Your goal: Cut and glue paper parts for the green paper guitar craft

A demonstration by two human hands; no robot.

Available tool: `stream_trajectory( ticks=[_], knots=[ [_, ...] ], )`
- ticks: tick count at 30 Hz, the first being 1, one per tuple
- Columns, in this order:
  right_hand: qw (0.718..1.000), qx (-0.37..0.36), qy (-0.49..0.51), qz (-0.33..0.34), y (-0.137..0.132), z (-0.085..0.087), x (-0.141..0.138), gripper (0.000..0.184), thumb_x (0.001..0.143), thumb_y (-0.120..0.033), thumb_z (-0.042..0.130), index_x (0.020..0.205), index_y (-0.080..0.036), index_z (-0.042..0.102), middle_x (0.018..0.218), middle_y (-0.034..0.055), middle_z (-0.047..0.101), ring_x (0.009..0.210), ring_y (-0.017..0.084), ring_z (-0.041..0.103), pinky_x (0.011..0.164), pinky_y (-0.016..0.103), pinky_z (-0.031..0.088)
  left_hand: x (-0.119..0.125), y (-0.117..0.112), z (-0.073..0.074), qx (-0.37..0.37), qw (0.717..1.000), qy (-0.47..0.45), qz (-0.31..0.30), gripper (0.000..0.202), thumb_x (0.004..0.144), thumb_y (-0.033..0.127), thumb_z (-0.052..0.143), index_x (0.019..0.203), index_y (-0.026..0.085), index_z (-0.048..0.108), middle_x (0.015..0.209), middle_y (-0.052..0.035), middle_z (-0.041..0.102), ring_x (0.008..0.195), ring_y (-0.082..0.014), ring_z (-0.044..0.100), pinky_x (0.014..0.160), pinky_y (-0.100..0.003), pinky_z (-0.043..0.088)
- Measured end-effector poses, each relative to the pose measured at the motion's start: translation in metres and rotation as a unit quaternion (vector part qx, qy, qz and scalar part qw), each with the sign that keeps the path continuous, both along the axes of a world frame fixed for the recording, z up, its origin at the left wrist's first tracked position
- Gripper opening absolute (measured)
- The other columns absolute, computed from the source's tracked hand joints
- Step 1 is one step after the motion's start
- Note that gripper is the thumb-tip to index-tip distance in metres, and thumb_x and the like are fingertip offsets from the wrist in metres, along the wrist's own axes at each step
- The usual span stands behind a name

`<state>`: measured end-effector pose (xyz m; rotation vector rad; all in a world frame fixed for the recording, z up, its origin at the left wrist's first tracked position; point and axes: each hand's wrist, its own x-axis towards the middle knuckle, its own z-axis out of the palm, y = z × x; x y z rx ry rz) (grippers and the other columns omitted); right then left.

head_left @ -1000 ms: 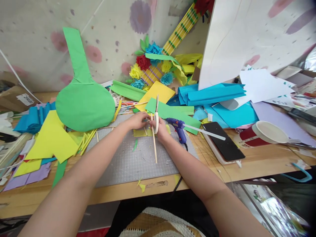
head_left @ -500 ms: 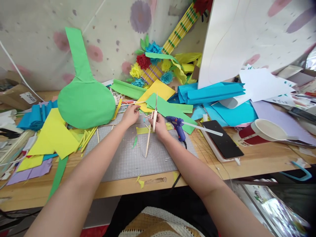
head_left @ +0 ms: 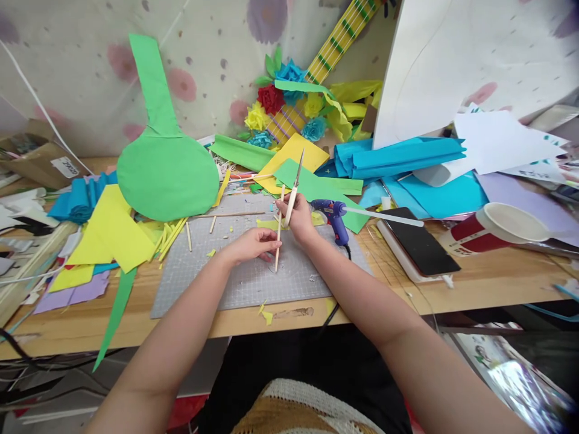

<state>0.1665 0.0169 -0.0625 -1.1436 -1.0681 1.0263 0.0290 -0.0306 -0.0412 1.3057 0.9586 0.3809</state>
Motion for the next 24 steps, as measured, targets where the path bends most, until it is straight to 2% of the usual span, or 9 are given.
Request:
stream_trajectory(
  ticks=[3,6,8,10,13,16,20,22,24],
  knots=[
    [0.999,-0.01,-0.039,-0.005,-0.001,0.003,0.002,0.031,0.067,-0.041,0.059,0.081,-0.021,0.04,0.072,-0.0025,0.053,0.056,0.01,0.051,0.056,0.026,0.044,0.003,0.003,-0.002,-0.017,1.0,-0.024,0.004,0.028,0.065,0.035,0.069,0.073,0.012,0.056,0.074,-0.0056,0.064,0.069,-0.0143,0.064,0.059,-0.025,0.05],
    [0.983,-0.037,-0.181,-0.012,-0.002,0.008,0.009,0.025,0.072,-0.038,0.055,0.084,-0.021,0.042,0.079,0.001,0.057,0.064,0.014,0.056,0.06,0.029,0.045,-0.005,0.013,-0.002,0.001,0.994,-0.044,0.104,0.028,0.063,0.034,0.071,0.072,0.012,0.056,0.066,-0.0025,0.062,0.059,-0.0127,0.062,0.056,-0.025,0.05],
    [0.944,-0.063,-0.323,-0.014,-0.004,0.013,0.014,0.023,0.07,-0.033,0.057,0.086,-0.02,0.045,0.083,0.0039,0.059,0.073,0.019,0.058,0.066,0.032,0.045,-0.016,0.023,-0.003,0.049,0.973,-0.077,0.211,0.029,0.062,0.034,0.071,0.076,0.012,0.058,0.062,0.0017,0.057,0.051,-0.0087,0.057,0.053,-0.024,0.05],
    [0.895,-0.085,-0.438,0.001,-0.008,0.016,0.015,0.025,0.068,-0.028,0.058,0.09,-0.02,0.048,0.085,0.0067,0.061,0.08,0.023,0.058,0.069,0.034,0.044,-0.025,0.031,-0.004,0.065,0.953,-0.115,0.271,0.028,0.063,0.033,0.07,0.08,0.013,0.06,0.06,0.0033,0.055,0.05,-0.0065,0.054,0.054,-0.023,0.051],
    [0.849,-0.087,-0.52,0.035,-0.012,0.018,0.012,0.029,0.069,-0.026,0.054,0.097,-0.018,0.049,0.088,0.0098,0.062,0.081,0.026,0.059,0.07,0.036,0.044,-0.032,0.037,-0.007,0.05,0.94,-0.153,0.3,0.026,0.063,0.029,0.07,0.081,0.012,0.062,0.062,0.0021,0.056,0.055,-0.0075,0.055,0.057,-0.024,0.052],
    [0.833,-0.081,-0.546,0.036,-0.012,0.018,0.009,0.029,0.069,-0.026,0.053,0.096,-0.018,0.05,0.087,0.0108,0.063,0.081,0.027,0.06,0.07,0.036,0.044,-0.029,0.037,-0.009,0.047,0.936,-0.157,0.311,0.024,0.063,0.027,0.071,0.08,0.012,0.062,0.065,0.0,0.059,0.061,-0.0106,0.059,0.059,-0.027,0.053],
    [0.857,-0.084,-0.507,0.019,-0.008,0.017,0.012,0.027,0.067,-0.028,0.056,0.091,-0.019,0.051,0.084,0.0088,0.063,0.08,0.026,0.059,0.07,0.037,0.044,-0.021,0.036,-0.008,0.053,0.936,-0.144,0.318,0.022,0.067,0.027,0.067,0.082,0.012,0.063,0.071,-0.0026,0.063,0.069,-0.0138,0.063,0.062,-0.029,0.053],
    [0.894,-0.077,-0.442,0.009,-0.006,0.017,0.014,0.025,0.063,-0.028,0.06,0.085,-0.019,0.051,0.081,0.0062,0.062,0.078,0.024,0.058,0.07,0.036,0.044,-0.018,0.038,-0.009,0.064,0.936,-0.14,0.316,0.02,0.069,0.025,0.065,0.085,0.012,0.062,0.071,-0.0029,0.063,0.07,-0.0144,0.063,0.063,-0.03,0.054],
    [0.945,-0.06,-0.321,0.023,-0.004,0.016,0.015,0.026,0.06,-0.027,0.063,0.079,-0.019,0.048,0.078,0.0031,0.06,0.073,0.019,0.057,0.067,0.033,0.045,-0.016,0.04,-0.011,0.086,0.938,-0.135,0.308,0.021,0.07,0.024,0.063,0.087,0.012,0.062,0.072,-0.003,0.063,0.071,-0.0152,0.064,0.065,-0.032,0.054]
  ],
)
